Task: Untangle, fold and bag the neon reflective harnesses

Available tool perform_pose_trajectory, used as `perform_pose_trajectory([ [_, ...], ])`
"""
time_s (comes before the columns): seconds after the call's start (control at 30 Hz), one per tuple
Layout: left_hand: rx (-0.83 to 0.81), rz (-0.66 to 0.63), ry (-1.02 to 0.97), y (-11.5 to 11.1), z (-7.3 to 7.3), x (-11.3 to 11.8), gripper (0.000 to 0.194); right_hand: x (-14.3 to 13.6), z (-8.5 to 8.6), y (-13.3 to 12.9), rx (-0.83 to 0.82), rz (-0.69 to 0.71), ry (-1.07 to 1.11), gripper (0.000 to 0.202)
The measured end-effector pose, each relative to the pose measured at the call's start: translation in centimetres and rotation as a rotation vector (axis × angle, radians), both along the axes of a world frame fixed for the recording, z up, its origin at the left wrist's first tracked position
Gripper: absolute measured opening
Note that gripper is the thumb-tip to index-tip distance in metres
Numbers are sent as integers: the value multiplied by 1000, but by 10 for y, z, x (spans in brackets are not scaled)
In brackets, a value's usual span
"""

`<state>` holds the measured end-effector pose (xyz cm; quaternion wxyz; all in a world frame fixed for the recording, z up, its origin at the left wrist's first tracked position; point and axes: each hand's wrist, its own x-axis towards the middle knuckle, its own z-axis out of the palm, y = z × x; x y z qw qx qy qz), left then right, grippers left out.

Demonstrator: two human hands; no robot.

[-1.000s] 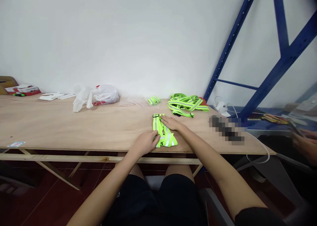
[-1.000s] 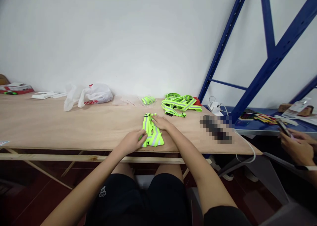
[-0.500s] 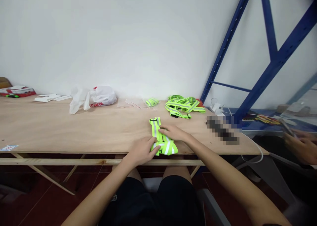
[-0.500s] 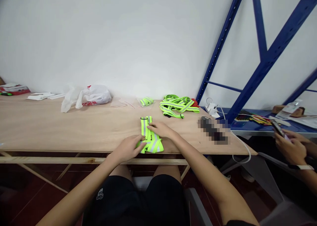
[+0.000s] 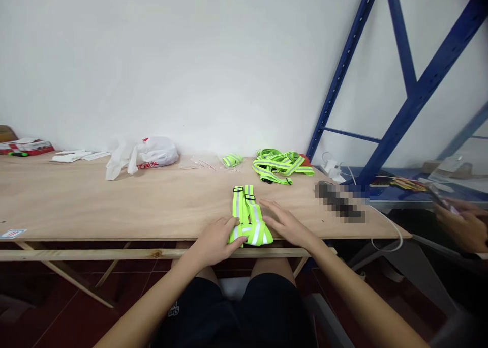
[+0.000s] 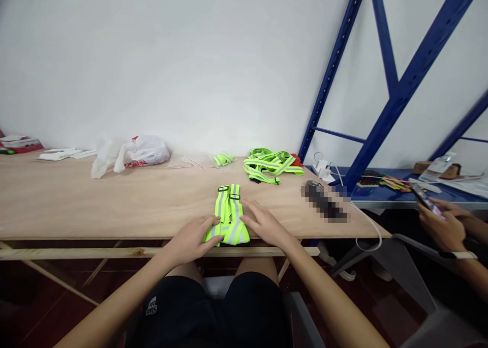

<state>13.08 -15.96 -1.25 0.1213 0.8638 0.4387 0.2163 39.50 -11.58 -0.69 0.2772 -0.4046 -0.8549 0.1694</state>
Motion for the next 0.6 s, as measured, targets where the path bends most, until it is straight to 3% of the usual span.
perform_pose_trajectory([
  [0.13, 4, 6, 3, -1, -3, 1, 40, 2, -20, -38, 188, 70, -116, 78],
  [0.33, -19, -3, -61, 0, -6, -4, 37, -13, -36, -38, 365, 89, -139, 47],
  [0.43, 53, -62, -56, 0, -11, -10, 35, -16, -36, -34, 382, 82, -120, 44],
  [0.6, 198, -89, -38, -4, -25, -13, 47, -17, -37, -35, 355, 94, -18, 41],
])
